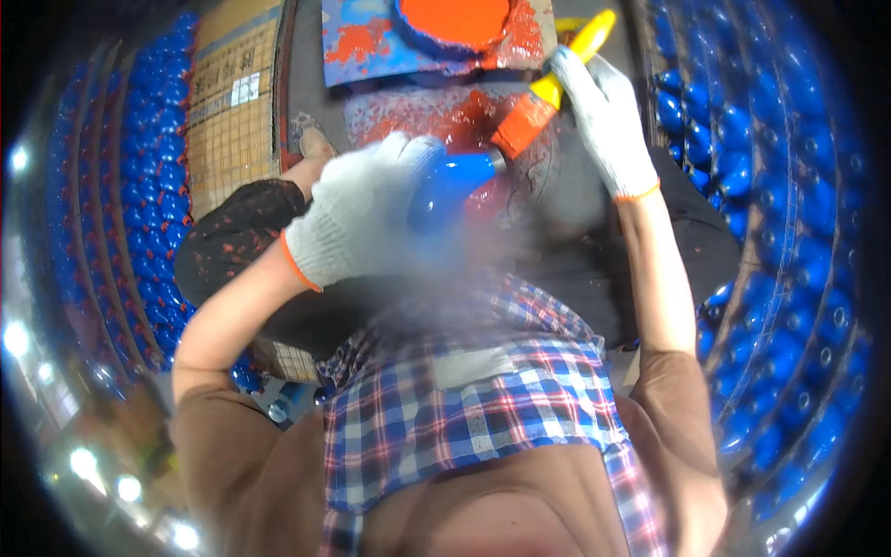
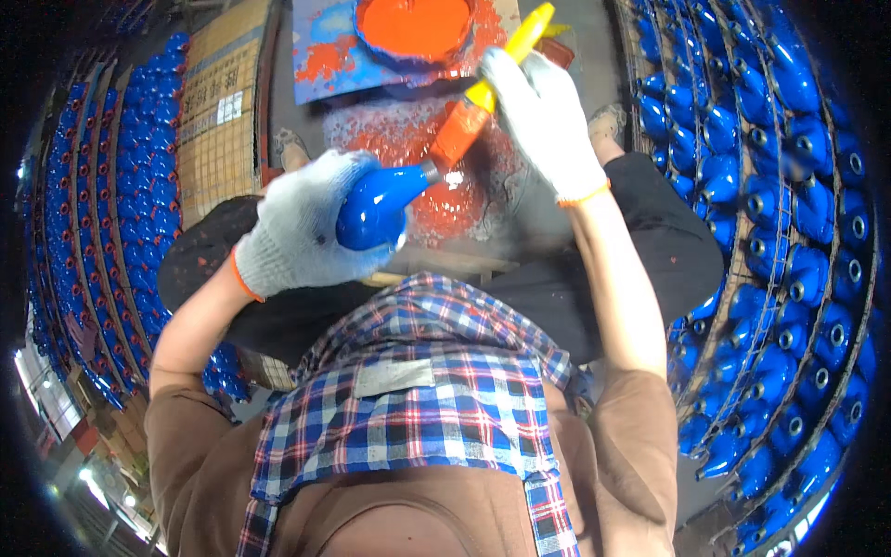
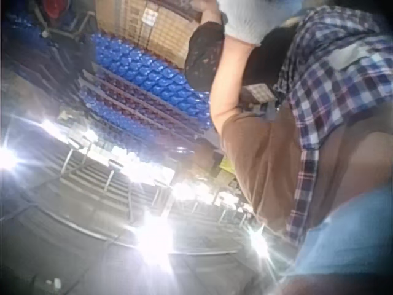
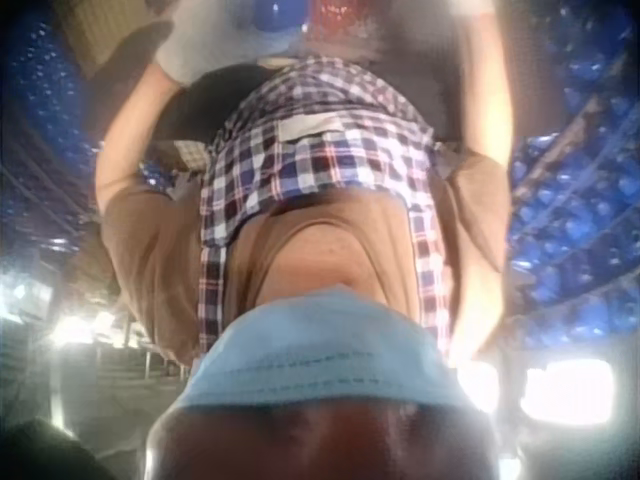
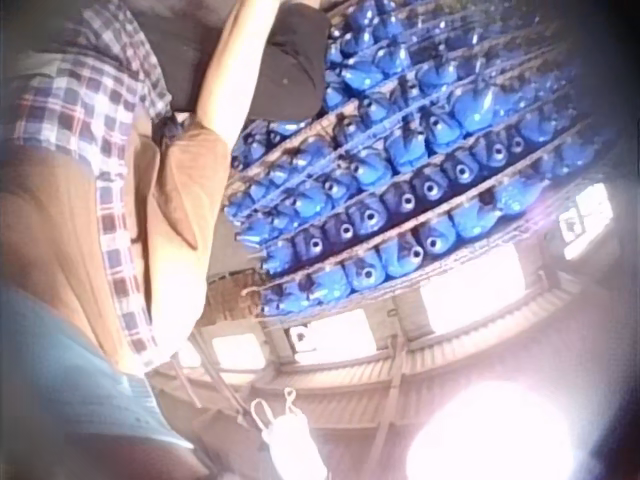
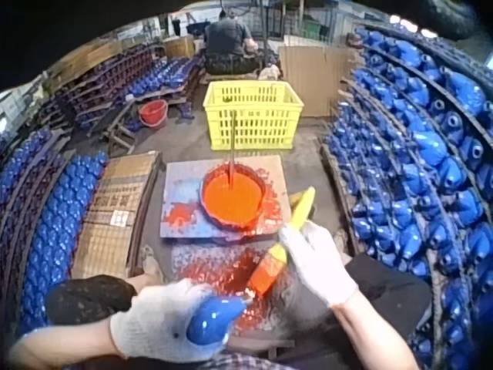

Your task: Painting a blue plastic component using a brush and orange paint.

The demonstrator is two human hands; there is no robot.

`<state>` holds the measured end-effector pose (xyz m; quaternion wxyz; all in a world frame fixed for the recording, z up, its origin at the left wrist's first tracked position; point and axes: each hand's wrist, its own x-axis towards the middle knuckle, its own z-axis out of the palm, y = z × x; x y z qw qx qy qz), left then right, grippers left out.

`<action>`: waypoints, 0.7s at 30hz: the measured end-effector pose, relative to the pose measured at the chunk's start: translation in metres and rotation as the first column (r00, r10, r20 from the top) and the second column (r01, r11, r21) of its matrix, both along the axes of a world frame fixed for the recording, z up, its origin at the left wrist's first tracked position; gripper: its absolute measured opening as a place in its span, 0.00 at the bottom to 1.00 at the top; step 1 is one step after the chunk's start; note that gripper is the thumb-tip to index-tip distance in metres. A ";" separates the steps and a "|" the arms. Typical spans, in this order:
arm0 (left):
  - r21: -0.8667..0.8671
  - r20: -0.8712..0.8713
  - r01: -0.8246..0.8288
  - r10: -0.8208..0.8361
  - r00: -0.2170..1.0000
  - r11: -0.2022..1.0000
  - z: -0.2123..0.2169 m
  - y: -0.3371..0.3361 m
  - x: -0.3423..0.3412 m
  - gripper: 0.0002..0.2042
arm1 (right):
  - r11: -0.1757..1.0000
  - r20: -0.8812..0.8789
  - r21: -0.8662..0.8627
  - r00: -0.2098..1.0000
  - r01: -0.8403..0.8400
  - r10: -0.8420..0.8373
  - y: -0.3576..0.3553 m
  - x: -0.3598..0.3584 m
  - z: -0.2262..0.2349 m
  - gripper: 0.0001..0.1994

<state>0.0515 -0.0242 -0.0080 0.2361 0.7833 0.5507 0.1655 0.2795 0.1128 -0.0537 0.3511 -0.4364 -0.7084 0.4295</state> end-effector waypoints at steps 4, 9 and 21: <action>0.091 -0.359 0.053 -0.017 0.933 0.994 -0.002 0.002 0.003 0.28 | 0.998 0.192 0.052 0.981 -0.037 0.026 0.011 -0.016 -0.021 0.22; 0.135 -0.540 0.213 -0.109 0.835 0.968 -0.003 0.003 0.004 0.30 | 0.992 0.219 0.062 0.971 -0.114 0.098 0.005 -0.026 -0.020 0.23; -0.062 -0.249 0.055 -0.069 0.966 0.997 0.003 0.013 -0.003 0.28 | 0.872 0.078 0.478 0.994 -0.103 0.074 -0.047 -0.014 0.030 0.06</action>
